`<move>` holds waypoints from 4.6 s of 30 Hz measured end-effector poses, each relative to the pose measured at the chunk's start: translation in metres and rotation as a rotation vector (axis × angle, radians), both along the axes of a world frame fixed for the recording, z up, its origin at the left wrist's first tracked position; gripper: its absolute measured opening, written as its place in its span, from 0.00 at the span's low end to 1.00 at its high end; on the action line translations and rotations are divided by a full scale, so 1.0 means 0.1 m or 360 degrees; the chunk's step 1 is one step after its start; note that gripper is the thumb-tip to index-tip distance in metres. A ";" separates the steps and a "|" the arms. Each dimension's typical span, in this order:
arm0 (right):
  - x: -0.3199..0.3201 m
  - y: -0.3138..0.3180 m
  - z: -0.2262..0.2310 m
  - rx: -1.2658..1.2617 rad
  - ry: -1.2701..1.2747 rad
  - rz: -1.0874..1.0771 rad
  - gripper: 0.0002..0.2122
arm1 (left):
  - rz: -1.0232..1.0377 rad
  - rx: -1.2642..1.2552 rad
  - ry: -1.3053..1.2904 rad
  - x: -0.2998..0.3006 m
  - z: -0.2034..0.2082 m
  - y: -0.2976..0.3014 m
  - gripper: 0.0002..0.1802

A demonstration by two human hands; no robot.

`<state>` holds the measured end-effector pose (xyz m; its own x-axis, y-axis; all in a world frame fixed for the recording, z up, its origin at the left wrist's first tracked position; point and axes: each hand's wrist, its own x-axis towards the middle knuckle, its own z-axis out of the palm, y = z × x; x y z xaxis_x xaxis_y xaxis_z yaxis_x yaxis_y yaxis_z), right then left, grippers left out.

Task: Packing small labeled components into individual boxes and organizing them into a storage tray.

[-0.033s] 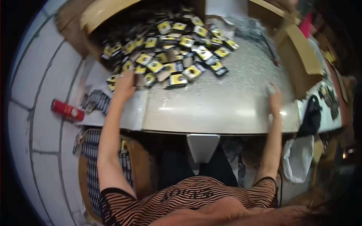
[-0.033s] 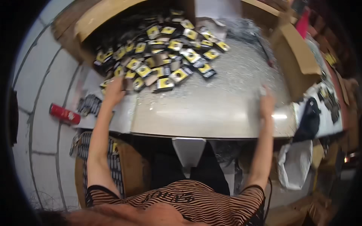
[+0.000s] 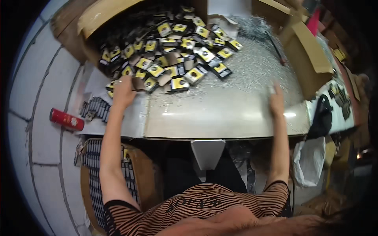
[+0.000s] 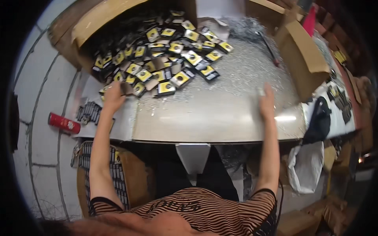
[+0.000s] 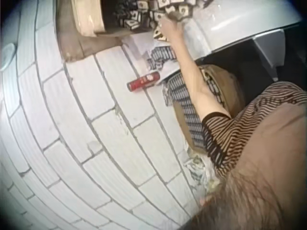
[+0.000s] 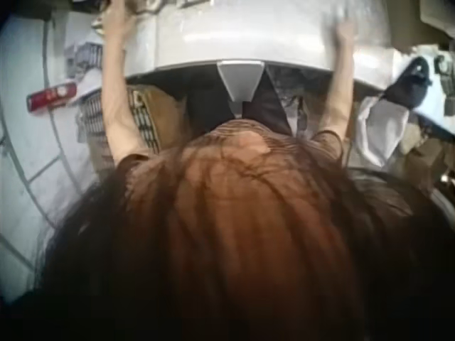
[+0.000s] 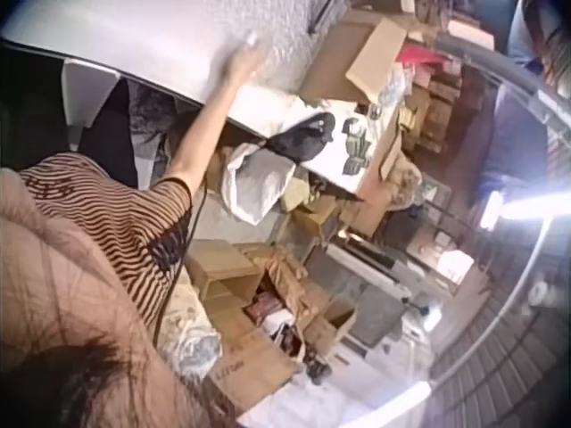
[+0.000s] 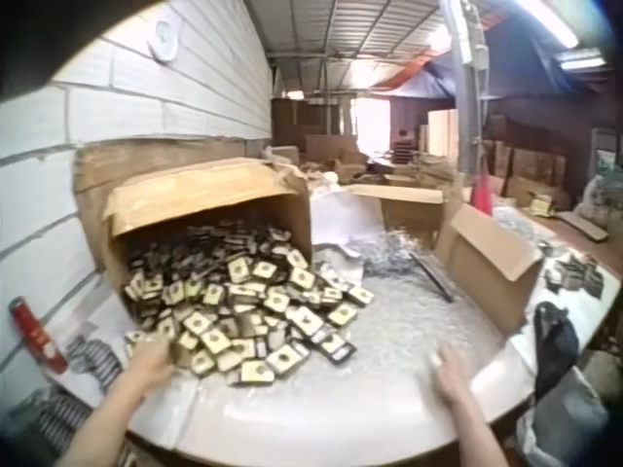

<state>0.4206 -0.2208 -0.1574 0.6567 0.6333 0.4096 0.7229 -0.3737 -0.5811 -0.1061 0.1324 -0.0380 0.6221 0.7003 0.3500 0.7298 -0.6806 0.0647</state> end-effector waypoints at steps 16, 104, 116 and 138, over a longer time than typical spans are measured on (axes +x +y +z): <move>-1.66 0.06 0.52 0.0048 0.0415 0.0607 0.21 | 0.0107 -0.2186 -0.1871 -0.37 -1.40 -3.32 0.21; -3.20 0.70 0.68 -0.0068 -0.0055 0.0637 0.24 | 0.0365 0.0537 -0.0304 -0.55 -0.02 -1.76 0.23; -2.36 0.90 0.57 -0.0698 -0.0389 0.0967 0.24 | -0.0240 0.0273 0.0462 1.15 -0.33 -0.64 0.15; -2.86 0.79 0.52 -0.0291 -0.0186 0.0916 0.23 | -0.0128 -0.2675 -0.0881 -0.06 -1.97 -3.52 0.17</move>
